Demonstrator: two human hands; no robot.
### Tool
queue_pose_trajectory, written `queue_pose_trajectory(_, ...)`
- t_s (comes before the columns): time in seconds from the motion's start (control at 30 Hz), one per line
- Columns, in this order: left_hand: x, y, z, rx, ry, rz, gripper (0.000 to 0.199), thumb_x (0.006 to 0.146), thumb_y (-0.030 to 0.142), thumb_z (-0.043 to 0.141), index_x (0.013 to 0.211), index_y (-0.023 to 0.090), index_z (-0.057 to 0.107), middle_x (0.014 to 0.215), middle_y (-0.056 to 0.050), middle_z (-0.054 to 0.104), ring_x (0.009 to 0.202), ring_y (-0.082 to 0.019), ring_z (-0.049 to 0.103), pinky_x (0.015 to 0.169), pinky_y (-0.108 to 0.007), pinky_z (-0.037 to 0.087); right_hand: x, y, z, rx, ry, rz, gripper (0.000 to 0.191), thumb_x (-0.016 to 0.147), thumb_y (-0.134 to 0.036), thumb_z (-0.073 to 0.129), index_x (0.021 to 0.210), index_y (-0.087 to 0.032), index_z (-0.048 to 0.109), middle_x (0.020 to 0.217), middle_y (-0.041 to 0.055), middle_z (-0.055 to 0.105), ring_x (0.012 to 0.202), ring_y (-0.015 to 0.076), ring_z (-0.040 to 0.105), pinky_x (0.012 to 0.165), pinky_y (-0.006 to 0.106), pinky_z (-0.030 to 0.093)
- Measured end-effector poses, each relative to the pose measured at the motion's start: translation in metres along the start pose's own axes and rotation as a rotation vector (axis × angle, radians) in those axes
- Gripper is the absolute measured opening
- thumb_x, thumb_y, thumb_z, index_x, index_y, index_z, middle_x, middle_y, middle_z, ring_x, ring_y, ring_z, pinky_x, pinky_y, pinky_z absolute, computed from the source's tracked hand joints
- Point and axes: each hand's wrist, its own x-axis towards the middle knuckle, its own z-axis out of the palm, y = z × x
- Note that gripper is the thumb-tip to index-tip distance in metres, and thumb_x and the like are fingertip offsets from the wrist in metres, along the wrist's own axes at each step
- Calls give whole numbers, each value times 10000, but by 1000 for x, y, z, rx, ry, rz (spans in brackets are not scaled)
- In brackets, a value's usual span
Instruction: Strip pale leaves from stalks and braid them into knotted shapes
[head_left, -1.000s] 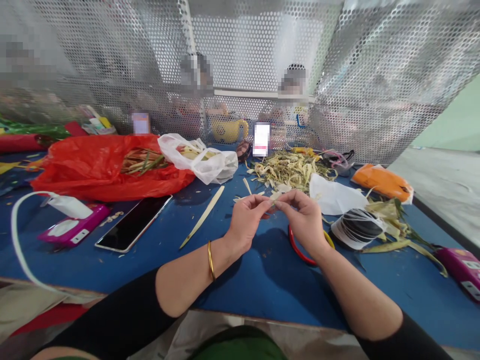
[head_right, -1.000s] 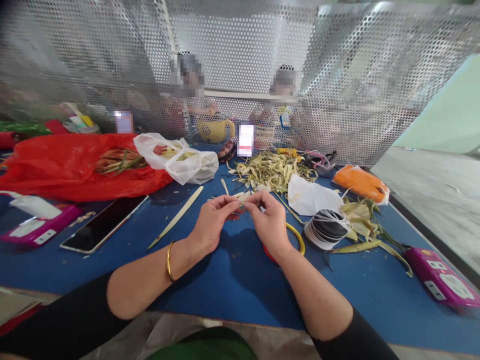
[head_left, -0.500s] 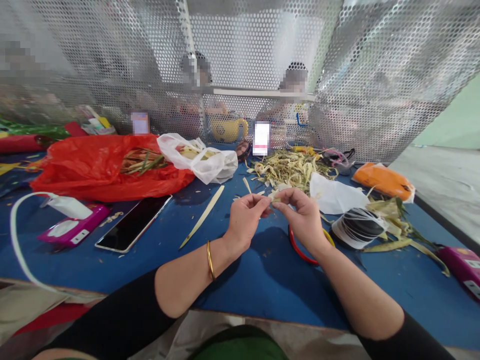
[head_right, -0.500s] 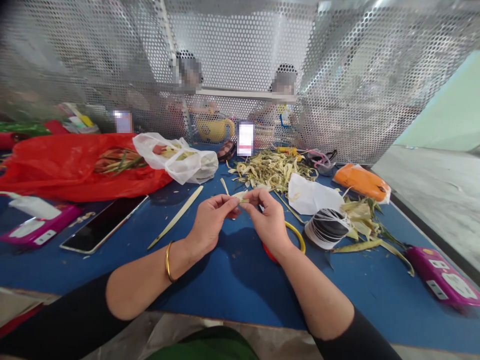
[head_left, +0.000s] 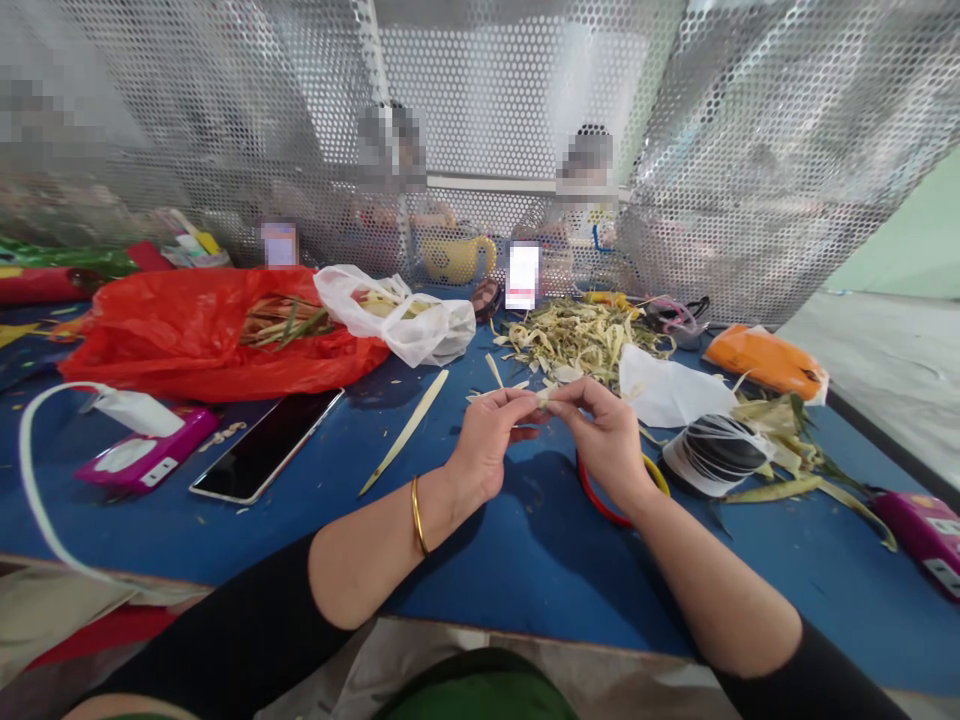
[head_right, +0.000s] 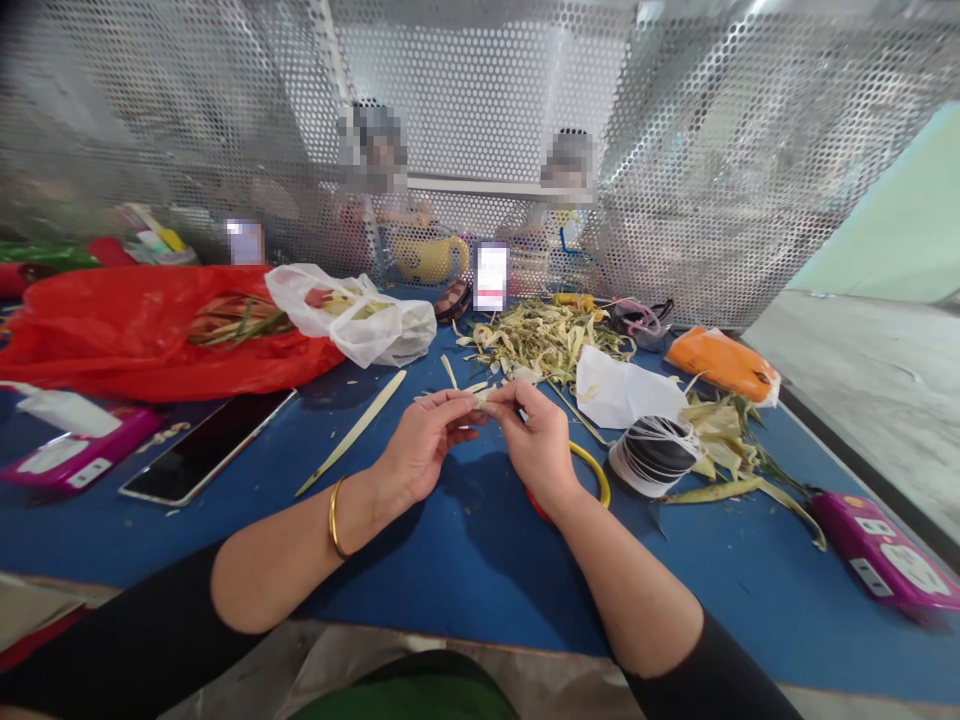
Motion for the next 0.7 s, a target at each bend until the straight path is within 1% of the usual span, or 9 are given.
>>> queue_pose_trajectory(0.1,1,2,-2,6,-20,-74,158,640,277,736,701,145,673,658,-33,680,665,-149,646,579,-230,485,0,0,-2,-18,-30,-39,91,827,-233,608,743,-206,628,723,2,656,724,166,586,703,285,464)
queue_pose_trajectory(0.17,1,4,-2,23,-23,-90,158,644,278,733,691,143,666,648,-38,681,661,-154,651,574,-231,485,0,0,-2,-21,-50,-70,91,835,-222,600,750,-203,627,743,2,656,743,164,590,721,282,463)
queue_pose_trajectory(0.23,0,3,0,39,-2,-47,139,640,259,732,669,147,657,628,-26,672,654,-147,650,581,-226,483,0,0,-2,-11,-59,-80,91,837,-207,598,750,-204,623,745,-1,655,743,160,593,725,279,463)
queue_pose_trajectory(0.33,-1,1,2,88,49,86,105,644,238,721,652,157,654,609,1,658,625,-127,634,594,-223,480,0,-1,-1,30,-57,-61,89,833,-194,601,745,-206,613,733,-5,659,731,157,596,727,281,467)
queue_pose_trajectory(0.4,-2,-1,4,135,62,162,100,655,246,715,651,163,659,607,10,654,614,-123,626,596,-227,479,0,-2,-1,47,-46,-32,87,827,-197,607,741,-204,612,735,-1,667,740,161,603,736,288,470)
queue_pose_trajectory(0.5,-2,-2,4,202,52,223,112,670,268,711,652,168,664,608,11,654,618,-130,626,597,-234,477,0,-5,-1,55,-20,33,87,819,-209,615,733,-196,612,725,5,669,732,164,608,732,296,471)
queue_pose_trajectory(0.6,-1,-2,2,258,19,252,118,691,277,697,665,165,670,623,0,664,636,-140,632,614,-244,481,0,-5,-1,63,11,85,92,803,-221,627,722,-189,598,690,-4,637,676,147,580,683,284,458)
queue_pose_trajectory(0.63,-2,-3,2,279,1,259,119,695,278,694,671,163,673,635,-5,669,645,-143,635,626,-250,485,1,-4,-1,74,27,95,83,794,-226,634,733,-190,592,685,-11,622,663,141,567,665,278,452)
queue_pose_trajectory(0.7,-2,-4,2,322,-30,272,121,696,279,694,681,160,677,651,-10,673,649,-146,633,641,-259,489,1,-1,-1,119,55,112,80,778,-236,644,820,-195,590,682,-26,599,652,137,557,650,274,449)
